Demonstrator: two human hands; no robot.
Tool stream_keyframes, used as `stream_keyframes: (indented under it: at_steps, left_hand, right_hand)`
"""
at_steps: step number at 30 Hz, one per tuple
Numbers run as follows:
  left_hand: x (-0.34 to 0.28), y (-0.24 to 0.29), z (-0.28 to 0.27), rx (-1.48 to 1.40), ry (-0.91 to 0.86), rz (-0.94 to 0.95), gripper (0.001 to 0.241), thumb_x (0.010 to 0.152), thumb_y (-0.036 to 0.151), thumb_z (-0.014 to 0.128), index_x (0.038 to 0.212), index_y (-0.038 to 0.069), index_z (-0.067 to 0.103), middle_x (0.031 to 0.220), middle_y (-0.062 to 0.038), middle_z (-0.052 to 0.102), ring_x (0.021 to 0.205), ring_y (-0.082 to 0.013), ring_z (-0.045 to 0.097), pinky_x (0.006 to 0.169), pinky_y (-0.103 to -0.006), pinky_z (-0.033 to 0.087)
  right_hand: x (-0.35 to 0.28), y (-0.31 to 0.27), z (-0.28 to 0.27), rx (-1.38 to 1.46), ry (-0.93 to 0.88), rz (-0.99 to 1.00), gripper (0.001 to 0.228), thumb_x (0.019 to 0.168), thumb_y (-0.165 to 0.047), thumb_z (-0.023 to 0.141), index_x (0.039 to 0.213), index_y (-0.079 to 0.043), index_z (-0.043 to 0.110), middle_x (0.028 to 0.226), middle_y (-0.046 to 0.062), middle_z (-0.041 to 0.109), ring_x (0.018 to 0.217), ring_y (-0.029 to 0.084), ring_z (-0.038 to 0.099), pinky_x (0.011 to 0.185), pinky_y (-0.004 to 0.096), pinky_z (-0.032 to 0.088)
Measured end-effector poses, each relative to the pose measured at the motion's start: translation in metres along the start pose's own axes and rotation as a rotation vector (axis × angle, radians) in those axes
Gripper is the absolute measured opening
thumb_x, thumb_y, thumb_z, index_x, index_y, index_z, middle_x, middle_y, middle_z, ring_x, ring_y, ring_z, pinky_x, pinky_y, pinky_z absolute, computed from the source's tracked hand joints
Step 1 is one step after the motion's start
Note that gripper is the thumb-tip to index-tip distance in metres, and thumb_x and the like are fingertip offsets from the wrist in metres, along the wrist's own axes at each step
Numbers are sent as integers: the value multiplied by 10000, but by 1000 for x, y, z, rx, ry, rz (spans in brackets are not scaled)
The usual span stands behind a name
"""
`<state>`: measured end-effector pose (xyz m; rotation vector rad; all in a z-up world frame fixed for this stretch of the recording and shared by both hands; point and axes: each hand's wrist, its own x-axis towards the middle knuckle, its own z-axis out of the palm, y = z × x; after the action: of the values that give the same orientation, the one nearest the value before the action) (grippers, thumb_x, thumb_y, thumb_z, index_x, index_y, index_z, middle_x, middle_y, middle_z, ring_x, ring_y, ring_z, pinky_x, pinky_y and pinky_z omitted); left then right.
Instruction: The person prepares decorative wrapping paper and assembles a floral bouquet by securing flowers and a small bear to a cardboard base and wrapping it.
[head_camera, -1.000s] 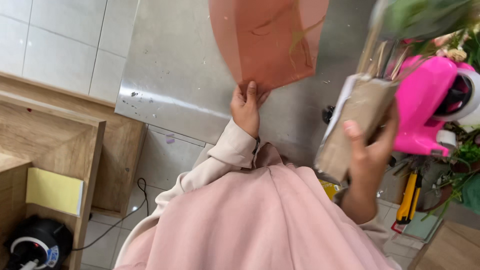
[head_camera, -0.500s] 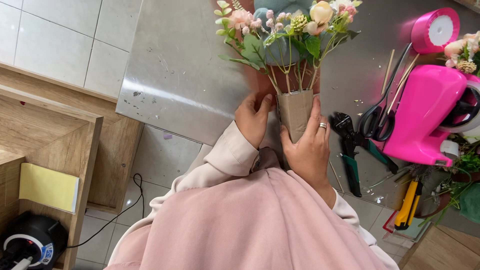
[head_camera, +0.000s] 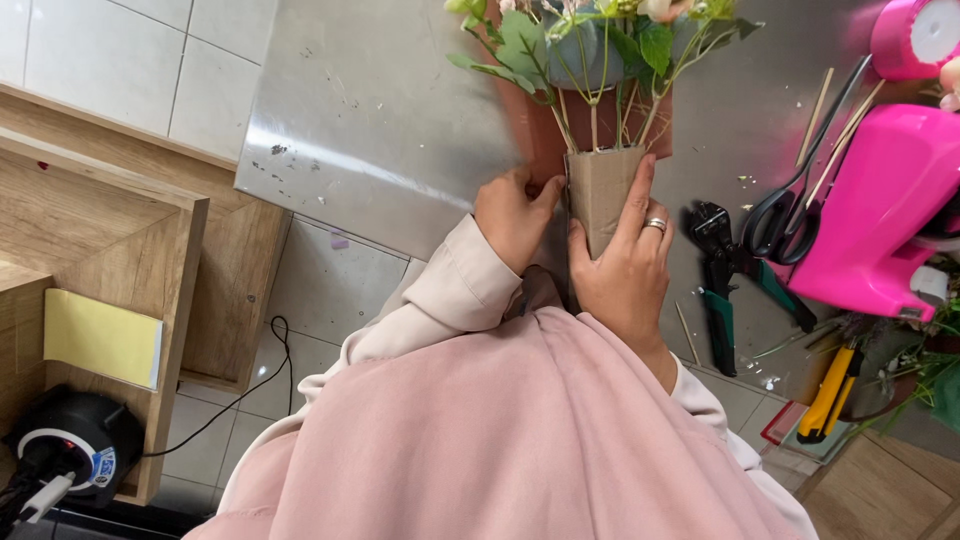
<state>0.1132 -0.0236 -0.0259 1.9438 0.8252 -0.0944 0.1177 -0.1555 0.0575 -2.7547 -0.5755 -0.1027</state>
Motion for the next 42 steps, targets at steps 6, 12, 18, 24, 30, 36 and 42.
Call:
stream_keyframes:
  at_steps: [6, 12, 18, 24, 30, 36, 42]
  left_hand:
    - [-5, 14, -20, -247, -45, -40, 340, 917, 362, 681, 734, 78, 715, 559, -52, 684, 560, -217, 721, 618, -322, 579]
    - [-18, 39, -27, -248, 8, 76, 456, 895, 514, 662, 807, 77, 755, 704, -172, 694, 779, -407, 737, 715, -437, 586]
    - [-19, 64, -38, -122, -28, 77, 667, 731, 659, 750, 827, 1, 688, 821, -236, 676, 892, -471, 723, 848, -501, 575]
    - [-21, 65, -45, -122, -73, 12, 719, 704, 710, 738, 843, 5, 700, 830, -217, 697, 933, -456, 722, 873, -491, 573]
    - [-15, 52, -35, -134, -67, -32, 727, 674, 746, 761, 886, 52, 721, 820, -141, 710, 909, -385, 744, 844, -433, 587]
    - [-13, 30, -11, -91, 101, 102, 638, 719, 706, 779, 886, 94, 701, 791, -107, 681, 854, -346, 743, 797, -429, 592]
    - [-33, 18, -4, -52, 256, 314, 498, 846, 551, 780, 939, 71, 691, 870, -112, 662, 887, -338, 737, 765, -396, 587]
  right_hand:
    - [-1, 0, -1, 8, 11, 6, 1049, 792, -246, 890, 1640, -59, 301, 1165, 234, 557, 1091, 440, 583, 983, 521, 499]
    - [-2, 0, 2, -35, 25, -15, 1026, 824, -321, 861, 1640, -56, 297, 1170, 221, 556, 1065, 409, 588, 972, 498, 513]
    - [12, 44, -19, 372, -217, -14, 856, 886, -76, 708, 1640, -72, 304, 1190, 257, 523, 1068, 407, 580, 971, 506, 511]
    - [66, 105, 23, 227, -83, 74, 342, 1097, -325, 673, 1209, -11, 596, 1095, 196, 517, 1030, 450, 602, 905, 522, 495]
    - [88, 109, 49, 362, -221, 465, 275, 888, -487, 822, 924, -247, 692, 822, -17, 656, 745, 201, 717, 706, 351, 541]
    - [79, 84, 42, 1061, -171, 497, 431, 894, -89, 791, 1269, 31, 616, 837, 98, 703, 716, 146, 702, 666, 263, 619]
    - [47, 32, -4, 662, -37, 270, 183, 993, -80, 679, 1139, -7, 763, 1013, 229, 746, 954, 291, 690, 849, 428, 558]
